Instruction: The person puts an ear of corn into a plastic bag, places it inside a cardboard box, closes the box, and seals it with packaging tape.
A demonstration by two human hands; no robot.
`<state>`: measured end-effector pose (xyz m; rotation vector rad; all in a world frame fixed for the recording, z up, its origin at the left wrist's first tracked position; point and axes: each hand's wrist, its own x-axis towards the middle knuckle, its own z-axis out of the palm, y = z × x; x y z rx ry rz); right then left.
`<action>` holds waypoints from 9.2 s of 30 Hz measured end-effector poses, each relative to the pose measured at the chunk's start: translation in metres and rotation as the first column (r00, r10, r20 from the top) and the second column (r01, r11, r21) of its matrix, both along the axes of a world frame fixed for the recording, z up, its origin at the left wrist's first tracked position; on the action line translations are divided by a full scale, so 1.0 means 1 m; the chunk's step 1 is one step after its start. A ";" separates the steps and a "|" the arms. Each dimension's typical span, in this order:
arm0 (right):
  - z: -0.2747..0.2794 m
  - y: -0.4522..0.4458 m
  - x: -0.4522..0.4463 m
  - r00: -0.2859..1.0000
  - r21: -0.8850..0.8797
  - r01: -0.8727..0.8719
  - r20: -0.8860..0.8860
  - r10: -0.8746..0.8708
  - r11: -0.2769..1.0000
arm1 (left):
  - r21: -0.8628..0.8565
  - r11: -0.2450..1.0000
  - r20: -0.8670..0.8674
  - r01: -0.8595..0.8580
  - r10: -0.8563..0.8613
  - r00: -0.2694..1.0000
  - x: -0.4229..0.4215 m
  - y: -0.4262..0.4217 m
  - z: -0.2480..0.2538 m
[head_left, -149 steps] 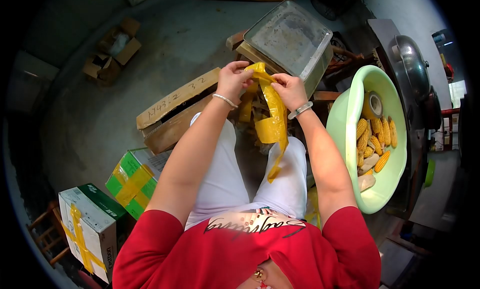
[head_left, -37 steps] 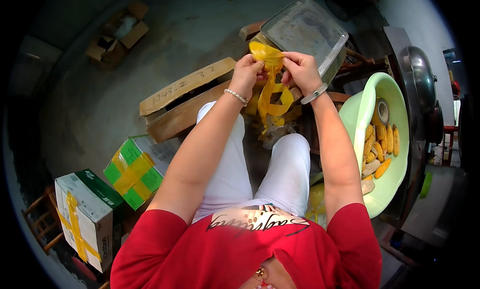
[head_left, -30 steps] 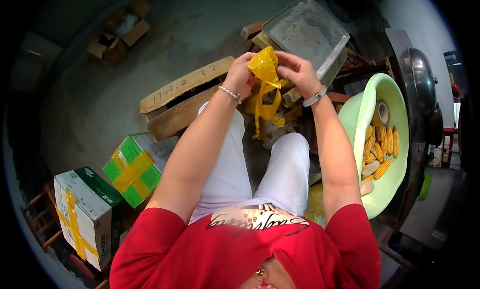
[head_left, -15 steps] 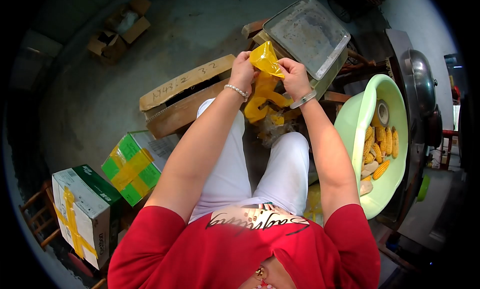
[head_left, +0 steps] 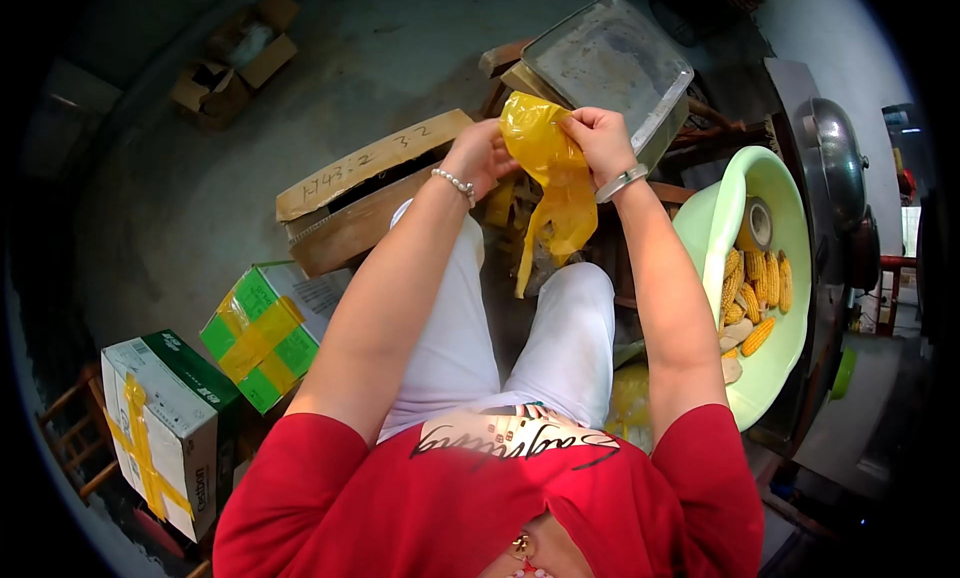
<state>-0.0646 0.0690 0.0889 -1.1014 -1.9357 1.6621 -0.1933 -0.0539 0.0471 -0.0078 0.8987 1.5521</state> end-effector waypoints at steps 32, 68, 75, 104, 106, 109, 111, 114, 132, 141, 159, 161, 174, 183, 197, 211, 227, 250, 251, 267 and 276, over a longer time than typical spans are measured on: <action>0.040 -0.038 0.041 0.895 0.752 -0.432 0.423 0.139 0.498 | -0.056 0.979 -0.012 -0.197 0.196 0.980 -0.003 0.002 0.000; -0.019 -0.034 0.043 0.953 -0.077 -0.261 0.136 0.270 0.962 | -0.115 0.985 -0.150 -0.129 0.111 0.982 -0.004 0.003 -0.004; 0.022 -0.013 0.062 0.975 -0.307 -0.220 -0.032 0.221 0.926 | -0.331 0.911 -0.459 0.246 -0.383 0.801 0.007 0.006 -0.002; 0.032 -0.001 0.073 0.971 -0.500 0.131 -0.110 -0.213 0.856 | 0.027 0.689 -0.570 0.724 -0.584 0.578 0.025 -0.018 0.016; 0.050 -0.007 0.071 0.929 -0.544 0.094 -0.253 -0.270 0.834 | 0.072 0.687 -0.521 0.723 -0.592 0.615 0.022 -0.019 0.016; 0.049 -0.001 0.084 0.928 -0.281 0.106 -0.317 -0.196 0.954 | 0.169 0.720 -0.405 0.674 -0.572 0.713 0.015 -0.019 0.015; 0.048 0.002 0.096 0.929 -0.107 0.086 -0.352 -0.118 0.991 | 0.151 0.739 -0.391 0.656 -0.565 0.727 0.013 -0.021 0.021; 0.047 0.005 0.109 0.947 0.116 0.107 -0.313 -0.066 0.987 | 0.167 0.755 -0.363 0.634 -0.551 0.752 0.012 -0.020 0.021; 0.063 -0.005 0.127 0.943 0.108 -0.019 -0.329 0.053 0.994 | -0.315 0.789 -0.559 0.528 -0.604 0.568 0.016 -0.004 0.013; 0.098 -0.007 0.132 0.855 0.590 -0.330 -0.143 0.498 0.737 | 0.021 0.928 -0.697 -0.372 0.280 0.660 -0.021 -0.009 0.006; 0.098 -0.023 0.121 0.689 0.420 -0.404 -0.445 0.573 0.813 | 0.235 0.657 -0.894 0.716 -0.143 0.424 0.064 0.018 0.084; 0.093 -0.021 0.129 0.768 0.326 -0.362 -0.427 0.478 0.873 | 0.139 0.692 -0.927 0.709 -0.161 0.338 0.059 0.013 0.088; 0.107 -0.008 0.120 0.959 -0.098 -0.269 0.061 0.276 0.958 | -0.038 0.831 -0.997 0.555 -0.073 0.040 0.047 0.009 0.081; 0.077 -0.020 0.114 0.970 0.746 -0.240 0.212 0.121 0.621 | -0.072 0.898 -0.969 0.433 0.040 -0.244 0.043 0.004 0.057; 0.041 -0.036 0.105 0.847 0.577 0.401 -0.529 -0.049 0.712 | 0.125 0.913 -0.879 0.389 -0.080 0.471 0.081 0.004 0.064; 0.026 -0.050 0.088 0.694 0.030 0.365 -0.675 -0.251 0.931 | 0.138 0.944 -0.460 0.299 -0.207 0.864 0.087 0.002 0.078; 0.040 -0.050 0.087 0.860 -0.346 0.074 -0.453 -0.235 0.935 | 0.067 0.993 -0.913 0.093 0.024 0.407 0.091 0.002 0.060; 0.030 -0.061 0.079 0.964 0.292 0.218 -0.216 -0.158 0.931 | 0.066 0.975 -0.480 0.211 -0.155 0.863 0.080 0.005 0.054; 0.029 -0.060 0.079 0.953 0.219 0.234 -0.245 -0.179 0.947 | 0.077 0.976 -0.483 0.205 -0.144 0.864 0.080 0.006 0.052; 0.034 -0.062 0.079 0.907 0.028 0.302 -0.316 -0.278 0.953 | 0.157 0.960 -0.486 0.231 -0.129 0.865 0.079 0.007 0.051; 0.026 -0.064 0.077 0.956 0.312 0.254 -0.226 -0.188 0.916 | 0.105 0.972 -0.491 0.212 -0.135 0.860 0.077 0.007 0.048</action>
